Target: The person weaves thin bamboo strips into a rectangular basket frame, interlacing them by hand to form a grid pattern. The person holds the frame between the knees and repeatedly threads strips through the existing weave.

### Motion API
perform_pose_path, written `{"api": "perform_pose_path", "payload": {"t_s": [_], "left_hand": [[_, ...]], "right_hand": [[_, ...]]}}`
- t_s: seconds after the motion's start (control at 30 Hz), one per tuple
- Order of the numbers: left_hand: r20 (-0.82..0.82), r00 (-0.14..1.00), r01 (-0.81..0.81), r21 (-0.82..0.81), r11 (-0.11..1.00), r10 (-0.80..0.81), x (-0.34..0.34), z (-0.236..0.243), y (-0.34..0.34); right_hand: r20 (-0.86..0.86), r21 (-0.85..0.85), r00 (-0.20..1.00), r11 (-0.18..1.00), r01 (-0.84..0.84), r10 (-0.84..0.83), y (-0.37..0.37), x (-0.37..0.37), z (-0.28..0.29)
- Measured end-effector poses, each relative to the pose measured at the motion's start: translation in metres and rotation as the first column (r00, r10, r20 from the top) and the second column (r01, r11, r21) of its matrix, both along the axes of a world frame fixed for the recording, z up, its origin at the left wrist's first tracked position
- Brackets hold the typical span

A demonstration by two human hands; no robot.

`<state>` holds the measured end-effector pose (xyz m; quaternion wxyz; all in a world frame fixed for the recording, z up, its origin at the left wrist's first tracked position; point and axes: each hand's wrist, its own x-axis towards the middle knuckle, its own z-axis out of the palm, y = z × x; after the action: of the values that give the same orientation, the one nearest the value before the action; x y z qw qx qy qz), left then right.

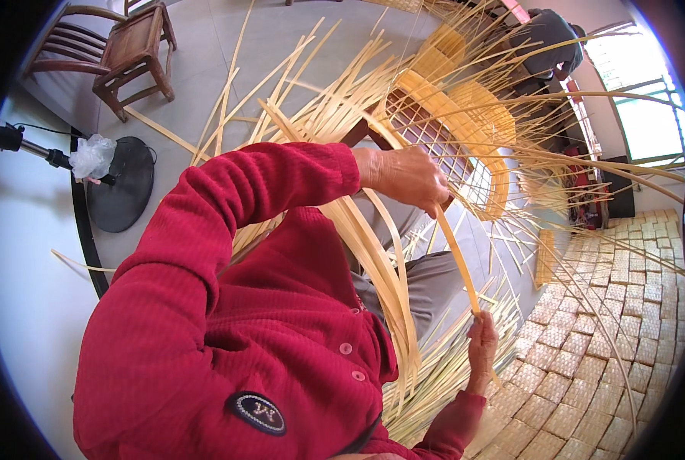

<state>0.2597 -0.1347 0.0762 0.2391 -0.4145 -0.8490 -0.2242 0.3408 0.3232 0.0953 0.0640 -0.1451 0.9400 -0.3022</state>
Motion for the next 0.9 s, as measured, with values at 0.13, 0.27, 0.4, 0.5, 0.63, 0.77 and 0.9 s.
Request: {"api": "perform_pose_path", "payload": {"t_s": [0.13, 0.27, 0.4, 0.5, 0.63, 0.77, 0.9], "left_hand": [[0.057, 0.997, -0.047, -0.034, 0.998, 0.049, -0.017, -0.013, 0.004], [0.17, 0.979, -0.107, -0.041, 0.993, 0.112, -0.02, -0.013, 0.023], [0.25, 0.966, -0.064, -0.041, 0.997, 0.072, -0.024, -0.022, 0.056], [0.256, 0.96, -0.106, -0.045, 0.993, 0.114, -0.021, -0.04, 0.054], [0.33, 0.927, -0.273, 0.271, 0.923, 0.177, 0.0, -0.047, -0.002], [0.378, 0.832, -0.532, 0.331, 0.78, 0.407, -0.005, -0.028, -0.063], [0.191, 0.903, -0.429, 0.367, 0.825, 0.384, -0.022, -0.012, -0.052]], "right_hand": [[0.108, 0.032, 0.987, 0.992, 0.12, -0.123, 0.047, -0.021, 0.002], [0.18, 0.034, 0.983, 0.999, 0.037, -0.043, -0.001, -0.056, 0.008], [0.135, 0.046, 0.98, 0.987, -0.155, 0.148, -0.1, -0.086, 0.004], [-0.104, 0.143, 0.922, 0.923, -0.356, 0.372, -0.141, -0.109, -0.008], [-0.208, 0.487, 0.862, 0.813, -0.318, 0.461, -0.137, -0.136, -0.012], [-0.172, 0.424, 0.912, 0.863, -0.273, 0.373, -0.137, -0.165, -0.024], [-0.388, 0.324, 0.795, 0.877, -0.356, 0.466, -0.142, -0.192, -0.056]]}}
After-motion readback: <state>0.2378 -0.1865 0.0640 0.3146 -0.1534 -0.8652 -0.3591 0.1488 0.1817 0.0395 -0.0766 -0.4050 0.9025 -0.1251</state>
